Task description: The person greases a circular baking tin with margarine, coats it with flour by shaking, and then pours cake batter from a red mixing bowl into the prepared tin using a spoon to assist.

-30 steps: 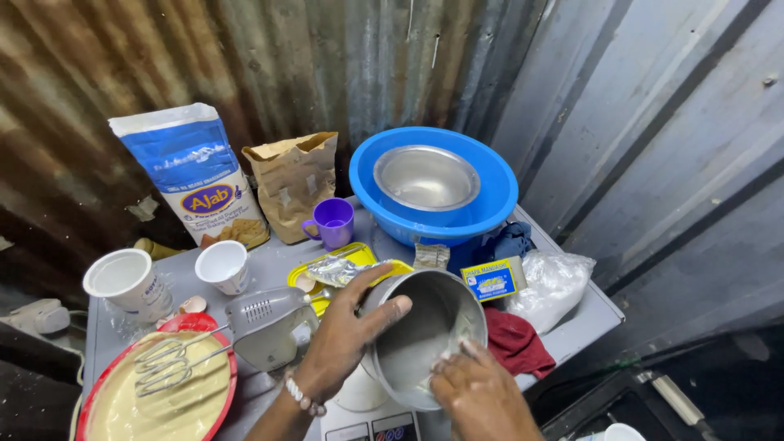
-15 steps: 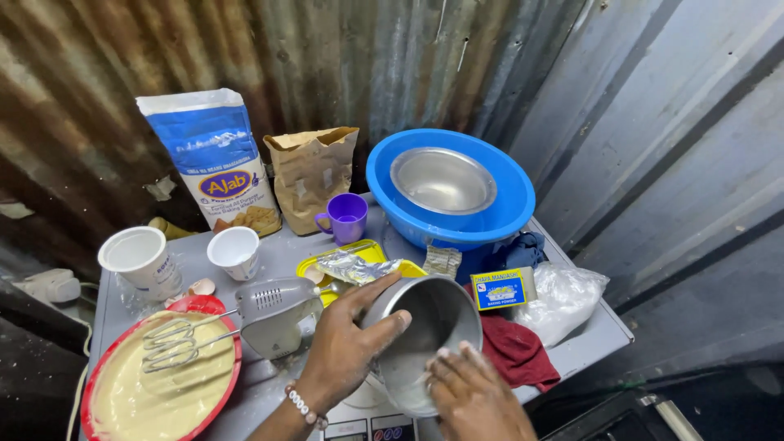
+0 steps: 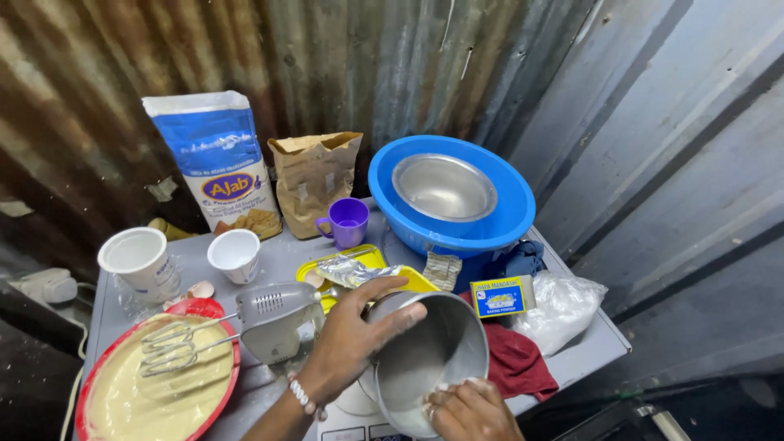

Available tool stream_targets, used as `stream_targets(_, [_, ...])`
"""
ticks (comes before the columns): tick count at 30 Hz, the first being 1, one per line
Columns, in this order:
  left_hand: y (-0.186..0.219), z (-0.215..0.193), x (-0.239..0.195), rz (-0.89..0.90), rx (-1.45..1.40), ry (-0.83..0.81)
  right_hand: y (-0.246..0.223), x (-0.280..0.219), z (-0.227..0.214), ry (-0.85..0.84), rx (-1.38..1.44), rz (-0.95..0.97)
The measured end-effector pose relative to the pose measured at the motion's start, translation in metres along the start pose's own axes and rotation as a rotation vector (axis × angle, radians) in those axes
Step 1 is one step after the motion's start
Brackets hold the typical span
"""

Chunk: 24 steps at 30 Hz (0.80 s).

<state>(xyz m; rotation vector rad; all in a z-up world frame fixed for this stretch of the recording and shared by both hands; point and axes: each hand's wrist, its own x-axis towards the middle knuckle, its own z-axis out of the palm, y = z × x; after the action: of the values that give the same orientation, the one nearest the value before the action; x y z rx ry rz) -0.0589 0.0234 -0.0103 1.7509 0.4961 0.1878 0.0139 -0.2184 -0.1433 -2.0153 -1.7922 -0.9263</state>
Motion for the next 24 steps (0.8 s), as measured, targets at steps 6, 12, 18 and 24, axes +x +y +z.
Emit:
stream_targets(6, [-0.041,0.038,-0.039,0.133,-0.092,0.219,-0.053,0.080,-0.009,0.380,0.136,0.359])
stream_targets(12, [-0.018,0.000,-0.019,0.263,-0.021,0.257,-0.050,0.045,0.013,0.254,0.174,0.311])
stream_targets(18, [-0.006,-0.007,-0.006,0.142,0.009,0.096,-0.012,0.034,-0.010,0.062,-0.018,0.112])
stream_targets(24, [-0.033,0.038,-0.040,0.251,-0.051,0.199,-0.060,0.085,-0.019,0.437,0.140,0.385])
